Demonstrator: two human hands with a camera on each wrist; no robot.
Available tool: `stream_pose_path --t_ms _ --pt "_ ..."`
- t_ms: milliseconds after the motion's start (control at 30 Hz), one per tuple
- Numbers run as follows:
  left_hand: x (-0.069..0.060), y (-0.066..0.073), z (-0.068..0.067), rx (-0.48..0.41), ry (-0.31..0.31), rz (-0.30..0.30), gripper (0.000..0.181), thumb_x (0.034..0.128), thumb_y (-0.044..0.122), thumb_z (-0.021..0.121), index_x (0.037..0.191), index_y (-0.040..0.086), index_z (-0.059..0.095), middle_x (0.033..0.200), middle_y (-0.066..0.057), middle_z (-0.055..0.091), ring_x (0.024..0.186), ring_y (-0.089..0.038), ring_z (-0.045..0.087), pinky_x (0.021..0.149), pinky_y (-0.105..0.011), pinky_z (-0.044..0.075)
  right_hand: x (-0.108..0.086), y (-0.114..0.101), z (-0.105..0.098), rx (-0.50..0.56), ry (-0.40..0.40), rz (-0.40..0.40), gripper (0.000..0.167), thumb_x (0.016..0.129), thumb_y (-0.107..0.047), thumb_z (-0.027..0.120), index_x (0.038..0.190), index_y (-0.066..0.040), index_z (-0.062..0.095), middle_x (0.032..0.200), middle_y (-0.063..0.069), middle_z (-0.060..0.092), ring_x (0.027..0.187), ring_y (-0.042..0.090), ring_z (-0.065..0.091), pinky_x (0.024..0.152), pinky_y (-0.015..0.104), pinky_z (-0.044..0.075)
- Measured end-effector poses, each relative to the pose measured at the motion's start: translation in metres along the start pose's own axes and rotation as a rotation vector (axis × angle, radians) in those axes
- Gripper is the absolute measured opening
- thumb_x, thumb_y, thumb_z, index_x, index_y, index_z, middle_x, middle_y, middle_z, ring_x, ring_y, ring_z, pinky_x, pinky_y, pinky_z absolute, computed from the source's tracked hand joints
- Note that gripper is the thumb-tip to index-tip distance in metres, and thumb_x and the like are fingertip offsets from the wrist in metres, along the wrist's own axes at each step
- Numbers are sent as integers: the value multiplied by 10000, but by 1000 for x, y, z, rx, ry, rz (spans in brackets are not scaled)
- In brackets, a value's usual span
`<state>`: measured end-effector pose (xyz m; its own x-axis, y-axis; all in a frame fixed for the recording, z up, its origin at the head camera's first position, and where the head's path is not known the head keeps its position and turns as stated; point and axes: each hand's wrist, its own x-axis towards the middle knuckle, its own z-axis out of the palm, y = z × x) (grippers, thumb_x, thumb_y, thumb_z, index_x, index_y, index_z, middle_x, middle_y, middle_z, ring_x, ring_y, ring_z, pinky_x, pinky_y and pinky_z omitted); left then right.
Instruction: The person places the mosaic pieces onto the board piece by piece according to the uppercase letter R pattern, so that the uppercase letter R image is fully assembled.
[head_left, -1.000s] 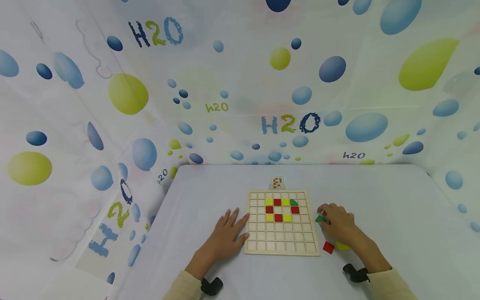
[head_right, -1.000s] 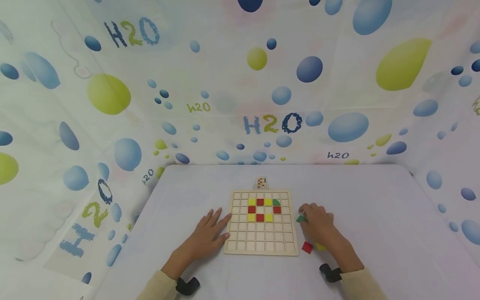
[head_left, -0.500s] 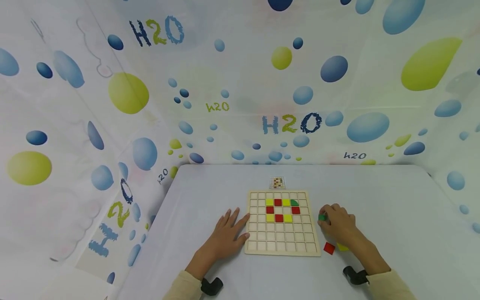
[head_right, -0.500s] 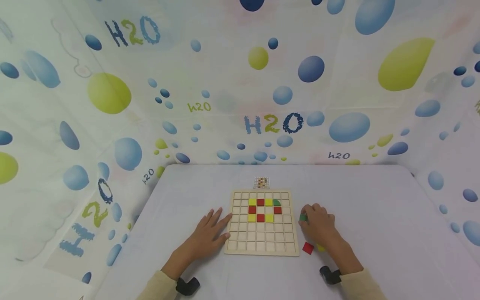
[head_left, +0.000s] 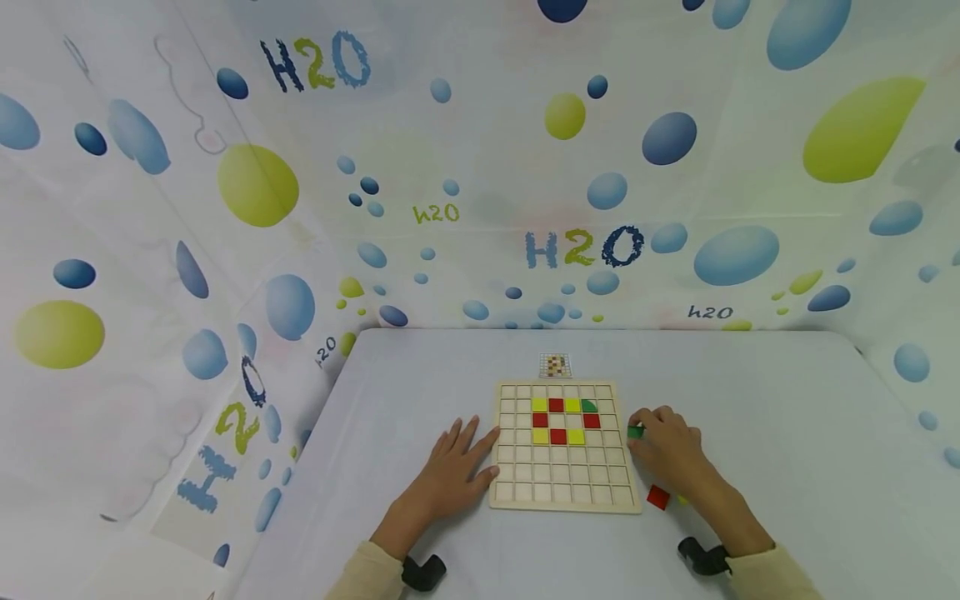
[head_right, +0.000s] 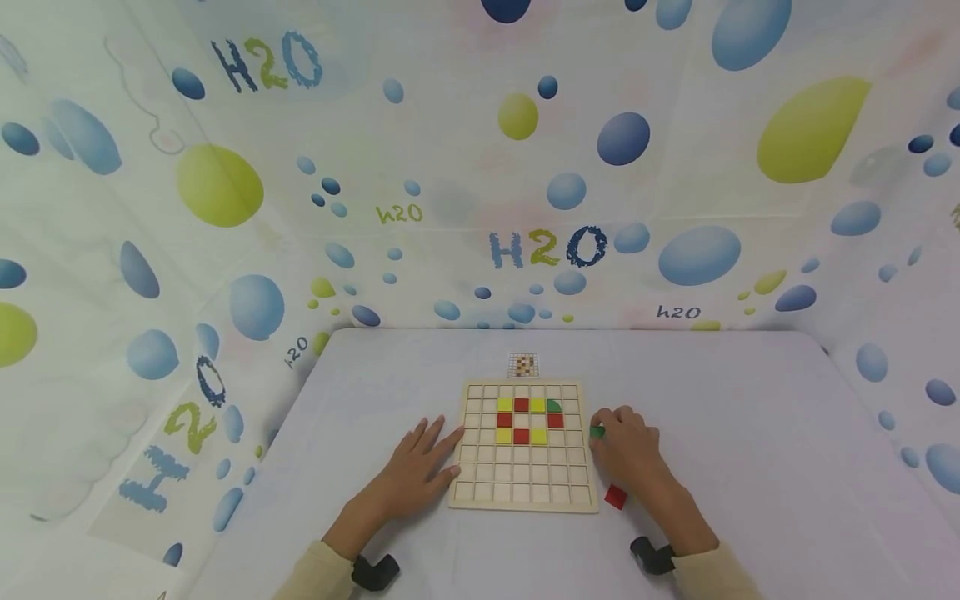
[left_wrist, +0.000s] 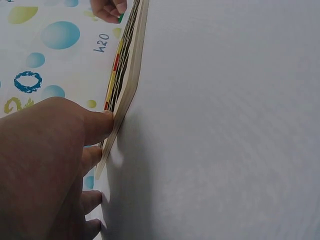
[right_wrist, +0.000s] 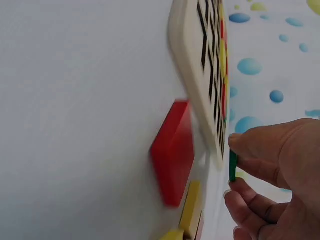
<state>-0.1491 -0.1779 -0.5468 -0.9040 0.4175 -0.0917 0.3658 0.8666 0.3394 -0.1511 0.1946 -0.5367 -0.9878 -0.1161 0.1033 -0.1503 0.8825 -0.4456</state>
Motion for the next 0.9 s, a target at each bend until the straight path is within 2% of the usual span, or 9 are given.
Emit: stream_pose_path --t_ms 100,300,500,733,900 --pt "0 0 0 4 -3 -9 638 1086 518 477 1669 299 339 1762 -116 204 1630 -413 118 1293 -614 168 4 -12 2 -3 -4 -37 265 933 -181 805 1150 -108 672 1114 140 629 982 296 582 765 489 453" --pt "-1 1 -1 -1 6 1 634 1086 509 482 1664 282 354 1756 -127 219 1627 -421 130 1287 -623 181 12 -33 9 26 -62 -47 250 937 -186 784 1129 -124 636 1106 98 630 989 255 563 799 473 448" --pt "-1 1 -1 -10 10 7 629 1089 504 482 1662 274 361 1752 -136 230 1623 -431 138 1283 -632 184 17 -37 18 20 -91 -79 176 943 -194 797 1017 -166 639 1028 26 584 955 221 529 774 427 414" --pt "-3 2 -3 -22 7 6 632 1088 496 490 1663 268 360 1751 -144 229 1622 -437 134 1283 -635 177 20 -43 17 20 -145 -53 166 957 -214 799 1052 -186 665 1056 23 592 990 223 528 803 399 415" --pt "-3 3 -4 -22 0 3 633 1087 497 491 1663 272 357 1753 -141 225 1623 -436 132 1284 -636 174 19 -43 15 33 -154 -62 147 959 -187 791 1053 -177 678 1077 36 605 1008 234 548 824 431 453"
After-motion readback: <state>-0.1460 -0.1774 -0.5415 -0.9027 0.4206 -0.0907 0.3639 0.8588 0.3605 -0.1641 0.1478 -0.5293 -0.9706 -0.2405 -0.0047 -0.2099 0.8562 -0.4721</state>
